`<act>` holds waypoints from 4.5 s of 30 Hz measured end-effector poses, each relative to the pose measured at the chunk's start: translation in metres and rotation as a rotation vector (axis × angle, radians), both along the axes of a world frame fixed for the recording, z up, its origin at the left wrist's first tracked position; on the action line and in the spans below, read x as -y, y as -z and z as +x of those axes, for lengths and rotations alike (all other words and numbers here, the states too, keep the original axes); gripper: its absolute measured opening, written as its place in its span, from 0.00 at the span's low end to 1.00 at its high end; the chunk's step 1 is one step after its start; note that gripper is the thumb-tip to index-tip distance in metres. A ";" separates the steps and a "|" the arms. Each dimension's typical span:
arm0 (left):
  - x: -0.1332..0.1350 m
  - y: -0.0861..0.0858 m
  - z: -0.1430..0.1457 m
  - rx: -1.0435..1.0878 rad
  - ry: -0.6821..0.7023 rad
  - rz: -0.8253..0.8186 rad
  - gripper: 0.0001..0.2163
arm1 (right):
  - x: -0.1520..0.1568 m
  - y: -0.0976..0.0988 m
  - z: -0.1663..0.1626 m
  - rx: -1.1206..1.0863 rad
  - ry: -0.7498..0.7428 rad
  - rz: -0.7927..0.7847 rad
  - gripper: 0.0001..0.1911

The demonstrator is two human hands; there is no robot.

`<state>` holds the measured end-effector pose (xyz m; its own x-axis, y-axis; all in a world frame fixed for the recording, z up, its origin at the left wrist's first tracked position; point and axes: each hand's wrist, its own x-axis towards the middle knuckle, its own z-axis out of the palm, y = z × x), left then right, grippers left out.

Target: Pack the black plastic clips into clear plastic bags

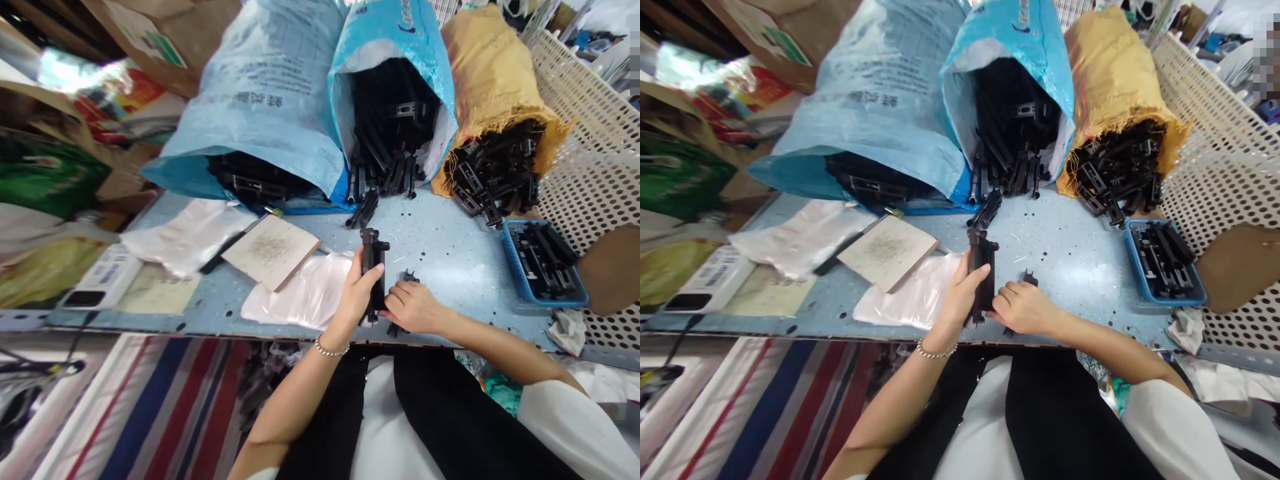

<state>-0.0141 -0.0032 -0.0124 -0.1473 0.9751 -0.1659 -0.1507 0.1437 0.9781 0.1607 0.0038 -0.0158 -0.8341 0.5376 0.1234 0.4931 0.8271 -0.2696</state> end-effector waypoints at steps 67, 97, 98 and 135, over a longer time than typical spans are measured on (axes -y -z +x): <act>0.041 0.103 0.012 -0.560 0.003 0.133 0.21 | -0.255 0.009 -0.004 -0.672 1.051 -0.659 0.11; 0.024 -0.006 0.002 0.093 0.005 -0.109 0.29 | -0.021 -0.013 0.002 -0.001 -0.011 0.070 0.21; 0.022 -0.006 0.001 0.104 -0.017 -0.110 0.27 | -0.008 -0.009 -0.001 -0.004 -0.053 0.067 0.20; 0.032 -0.012 0.029 0.263 0.216 0.013 0.33 | -0.019 -0.055 0.032 -0.330 0.340 -0.063 0.20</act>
